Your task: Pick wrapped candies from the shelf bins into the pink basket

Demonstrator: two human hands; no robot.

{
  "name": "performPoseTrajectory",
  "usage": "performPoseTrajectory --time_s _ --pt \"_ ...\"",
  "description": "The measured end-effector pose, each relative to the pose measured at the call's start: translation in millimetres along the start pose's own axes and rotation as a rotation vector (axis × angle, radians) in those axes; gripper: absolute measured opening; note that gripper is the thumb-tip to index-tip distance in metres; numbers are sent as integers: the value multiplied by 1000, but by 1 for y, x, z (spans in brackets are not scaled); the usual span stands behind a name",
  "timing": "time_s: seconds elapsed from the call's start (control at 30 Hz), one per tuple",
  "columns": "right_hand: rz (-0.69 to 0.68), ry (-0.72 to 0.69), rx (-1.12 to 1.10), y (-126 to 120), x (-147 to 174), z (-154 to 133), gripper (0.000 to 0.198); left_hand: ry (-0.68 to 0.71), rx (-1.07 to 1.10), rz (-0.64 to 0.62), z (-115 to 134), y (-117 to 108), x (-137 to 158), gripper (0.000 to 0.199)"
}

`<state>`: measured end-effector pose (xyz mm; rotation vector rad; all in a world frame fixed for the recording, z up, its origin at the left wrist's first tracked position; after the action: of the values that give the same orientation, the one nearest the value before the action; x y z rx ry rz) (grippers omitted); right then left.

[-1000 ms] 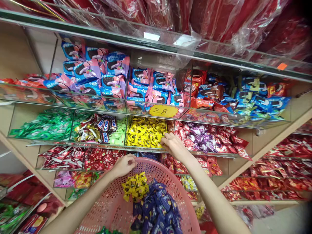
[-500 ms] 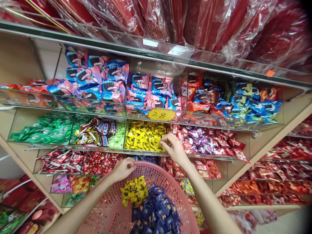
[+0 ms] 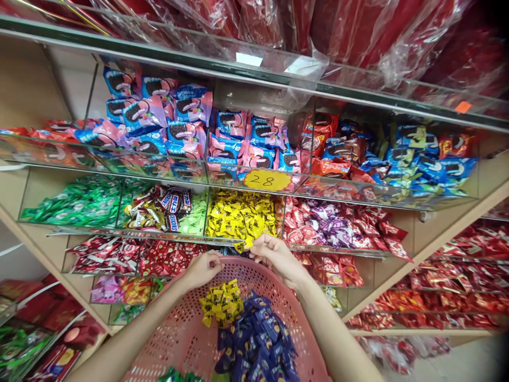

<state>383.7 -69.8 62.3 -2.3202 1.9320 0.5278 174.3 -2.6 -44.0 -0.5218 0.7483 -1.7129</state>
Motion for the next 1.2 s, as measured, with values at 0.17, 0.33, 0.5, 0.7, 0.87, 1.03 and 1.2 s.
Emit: performPoseTrajectory --time_s 0.17,0.33,0.5,0.7,0.87,1.03,1.2 --pt "-147 24 102 7 5 26 18 21 -2 9 2 0 2 18" --pt "-304 58 348 6 12 84 10 10 -68 14 9 -4 6 24" --pt "-390 8 617 -3 16 124 11 -6 -78 5 13 -5 7 26" --pt "-434 -4 985 -12 17 125 11 -21 -63 4 12 -5 7 26" --pt "-557 21 1025 -13 21 125 9 -8 -46 -1 11 -3 6 25" --pt "-588 13 1061 -12 23 129 10 -12 -56 2 13 -4 6 26" --pt "-607 -33 1048 -13 25 136 12 -17 -76 3 16 -5 7 27"
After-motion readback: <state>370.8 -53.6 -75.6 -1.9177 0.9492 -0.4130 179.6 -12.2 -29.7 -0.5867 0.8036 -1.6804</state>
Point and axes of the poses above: each hand's wrist, its own x-axis away from the middle knuckle, its own y-axis out of the palm, z = x × y, the point moved 1 cm from there along -x, towards the middle knuckle, and after that the axes turned 15 degrees about -y, right-handed, at the moved point
